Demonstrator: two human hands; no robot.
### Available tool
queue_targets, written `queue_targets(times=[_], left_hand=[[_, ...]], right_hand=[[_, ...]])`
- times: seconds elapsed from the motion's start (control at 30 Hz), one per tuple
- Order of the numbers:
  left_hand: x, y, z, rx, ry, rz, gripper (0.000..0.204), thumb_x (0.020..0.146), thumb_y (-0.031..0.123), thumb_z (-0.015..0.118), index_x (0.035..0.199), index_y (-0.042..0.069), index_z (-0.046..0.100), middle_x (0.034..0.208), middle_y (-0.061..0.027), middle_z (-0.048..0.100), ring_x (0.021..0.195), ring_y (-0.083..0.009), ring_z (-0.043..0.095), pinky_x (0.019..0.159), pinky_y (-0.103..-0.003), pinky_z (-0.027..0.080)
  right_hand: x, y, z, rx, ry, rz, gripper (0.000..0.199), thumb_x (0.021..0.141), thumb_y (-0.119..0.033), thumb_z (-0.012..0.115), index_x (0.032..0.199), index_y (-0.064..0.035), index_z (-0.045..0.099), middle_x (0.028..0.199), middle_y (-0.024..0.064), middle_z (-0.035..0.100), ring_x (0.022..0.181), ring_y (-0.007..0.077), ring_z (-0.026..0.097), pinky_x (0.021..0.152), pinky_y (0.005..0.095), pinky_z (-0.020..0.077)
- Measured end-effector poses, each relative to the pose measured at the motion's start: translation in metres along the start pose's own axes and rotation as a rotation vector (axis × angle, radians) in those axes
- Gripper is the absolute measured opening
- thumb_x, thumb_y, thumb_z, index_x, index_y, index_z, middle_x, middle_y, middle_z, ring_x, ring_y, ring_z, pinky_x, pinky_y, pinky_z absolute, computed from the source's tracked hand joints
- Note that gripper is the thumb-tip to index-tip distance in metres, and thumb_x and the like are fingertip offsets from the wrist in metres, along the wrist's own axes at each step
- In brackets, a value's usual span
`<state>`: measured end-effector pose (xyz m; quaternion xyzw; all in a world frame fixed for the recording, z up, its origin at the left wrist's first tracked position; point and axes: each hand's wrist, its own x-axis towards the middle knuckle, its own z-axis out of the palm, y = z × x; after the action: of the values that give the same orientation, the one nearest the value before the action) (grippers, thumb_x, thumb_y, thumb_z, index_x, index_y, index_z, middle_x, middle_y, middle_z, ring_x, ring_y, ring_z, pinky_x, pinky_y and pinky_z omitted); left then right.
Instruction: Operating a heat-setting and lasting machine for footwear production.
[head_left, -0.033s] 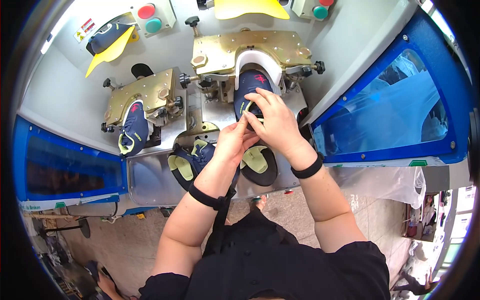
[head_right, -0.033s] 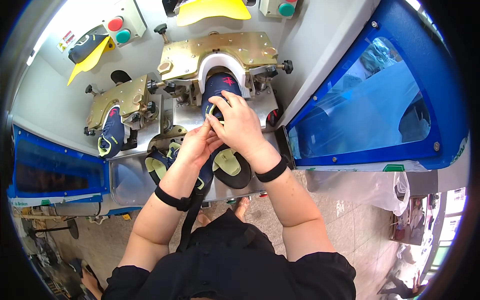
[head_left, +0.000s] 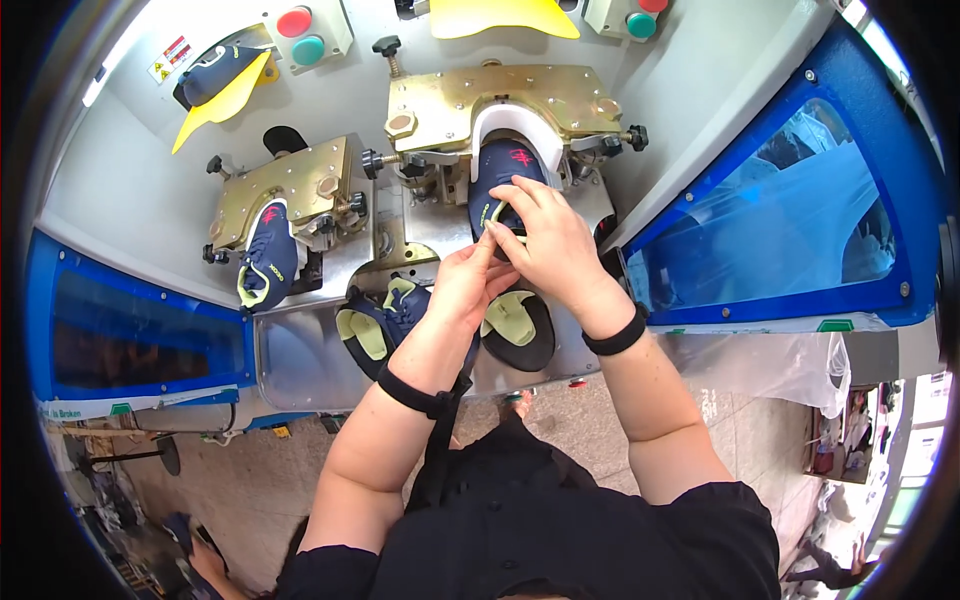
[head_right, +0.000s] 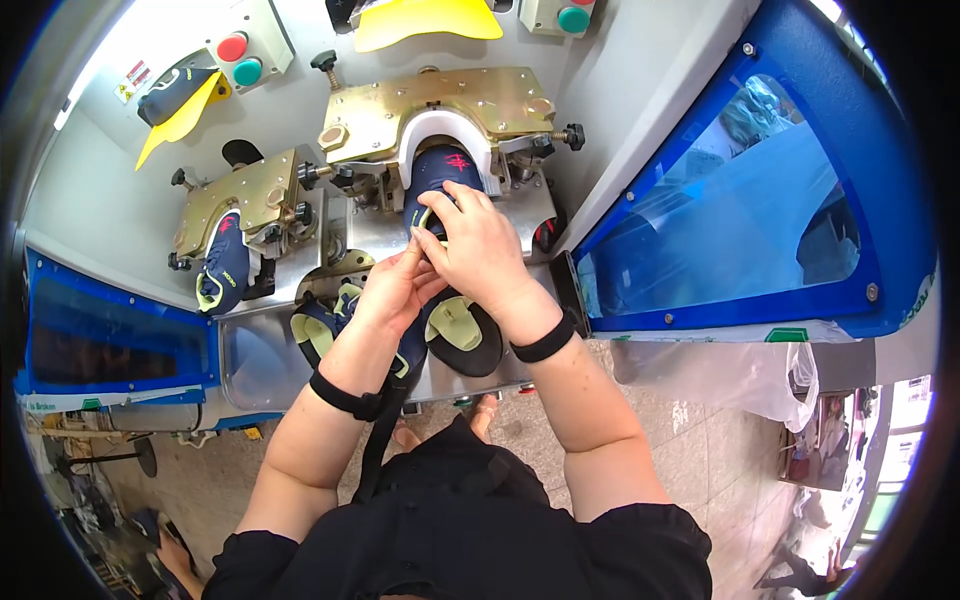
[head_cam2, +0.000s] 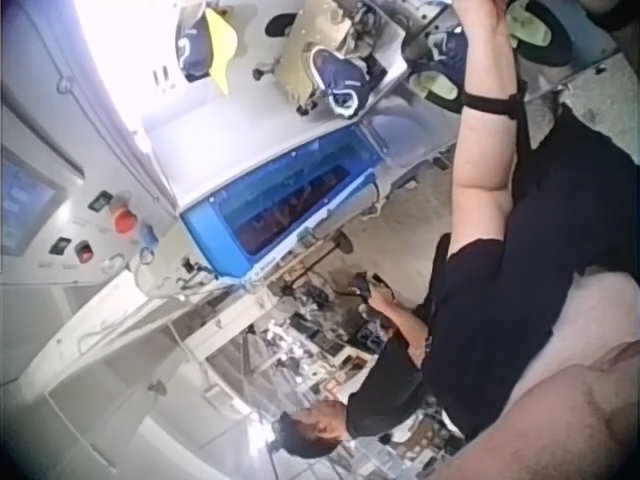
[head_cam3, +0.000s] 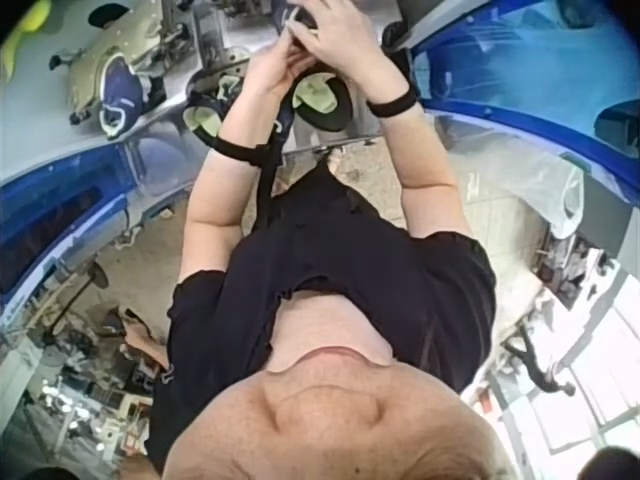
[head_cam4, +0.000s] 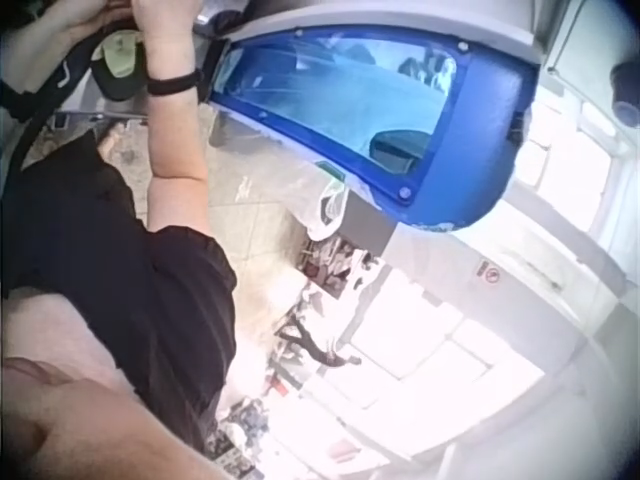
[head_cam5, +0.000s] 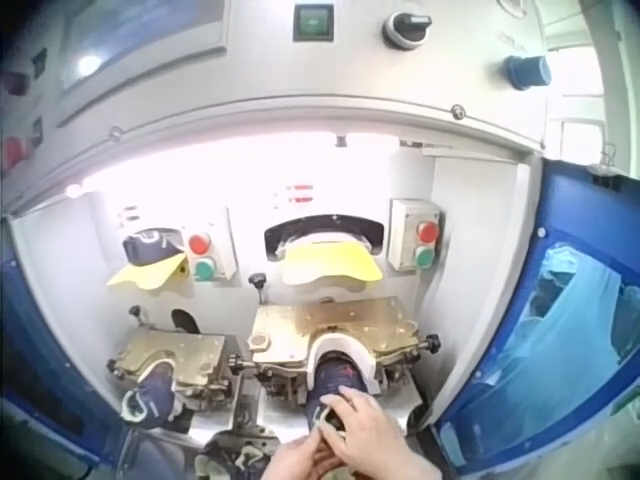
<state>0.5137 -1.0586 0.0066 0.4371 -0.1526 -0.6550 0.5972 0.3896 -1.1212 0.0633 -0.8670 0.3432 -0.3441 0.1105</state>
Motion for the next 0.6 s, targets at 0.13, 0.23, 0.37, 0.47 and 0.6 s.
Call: queue_targets(times=[0.13,0.23,0.37,0.47,0.6], left_hand=[[0.003,-0.001,0.000,0.013,0.069,0.000,0.047,0.092,0.040,0.058,0.099,-0.006,0.053,0.091,-0.0130,0.061,0.078,-0.0239,0.066,0.069,-0.031,0.057],[-0.002,-0.002,0.004,0.056,0.103,-0.006,0.052,0.090,0.043,0.060,0.098,-0.007,0.052,0.092,-0.0141,0.060,0.079,-0.0265,0.067,0.068,-0.032,0.057],[-0.009,0.003,0.006,0.123,0.107,-0.011,0.058,0.090,0.047,0.058,0.099,-0.010,0.052,0.093,-0.0165,0.061,0.083,-0.0295,0.068,0.069,-0.034,0.058],[-0.010,0.005,0.006,0.137,0.101,-0.030,0.054,0.091,0.043,0.059,0.106,-0.009,0.051,0.095,-0.0164,0.061,0.083,-0.0274,0.068,0.071,-0.034,0.058],[-0.008,0.003,0.005,0.166,0.097,-0.033,0.056,0.092,0.043,0.057,0.107,-0.010,0.050,0.093,-0.0167,0.062,0.082,-0.0280,0.068,0.071,-0.034,0.058]], right_hand=[[0.002,0.001,0.000,-0.070,-0.084,0.013,0.034,0.086,-0.030,0.059,0.115,-0.0115,0.058,0.121,0.0159,0.058,0.111,0.0319,0.056,0.091,0.0409,0.0473],[-0.001,0.005,0.005,-0.129,-0.062,-0.008,0.034,0.087,-0.030,0.058,0.116,-0.0114,0.058,0.121,0.0153,0.059,0.112,0.0310,0.056,0.092,0.0401,0.0472],[-0.005,0.005,0.013,-0.130,-0.051,0.008,0.034,0.088,-0.029,0.057,0.117,-0.0112,0.058,0.122,0.0142,0.059,0.112,0.0307,0.056,0.093,0.0396,0.0469],[-0.008,0.006,0.015,-0.155,-0.021,-0.012,0.033,0.088,-0.028,0.056,0.116,-0.0112,0.060,0.122,0.0134,0.059,0.113,0.0307,0.056,0.094,0.0394,0.0466],[-0.011,0.006,0.017,-0.144,0.017,-0.015,0.031,0.087,-0.026,0.057,0.113,-0.0105,0.062,0.119,0.0139,0.061,0.111,0.0318,0.057,0.093,0.0391,0.0473]])
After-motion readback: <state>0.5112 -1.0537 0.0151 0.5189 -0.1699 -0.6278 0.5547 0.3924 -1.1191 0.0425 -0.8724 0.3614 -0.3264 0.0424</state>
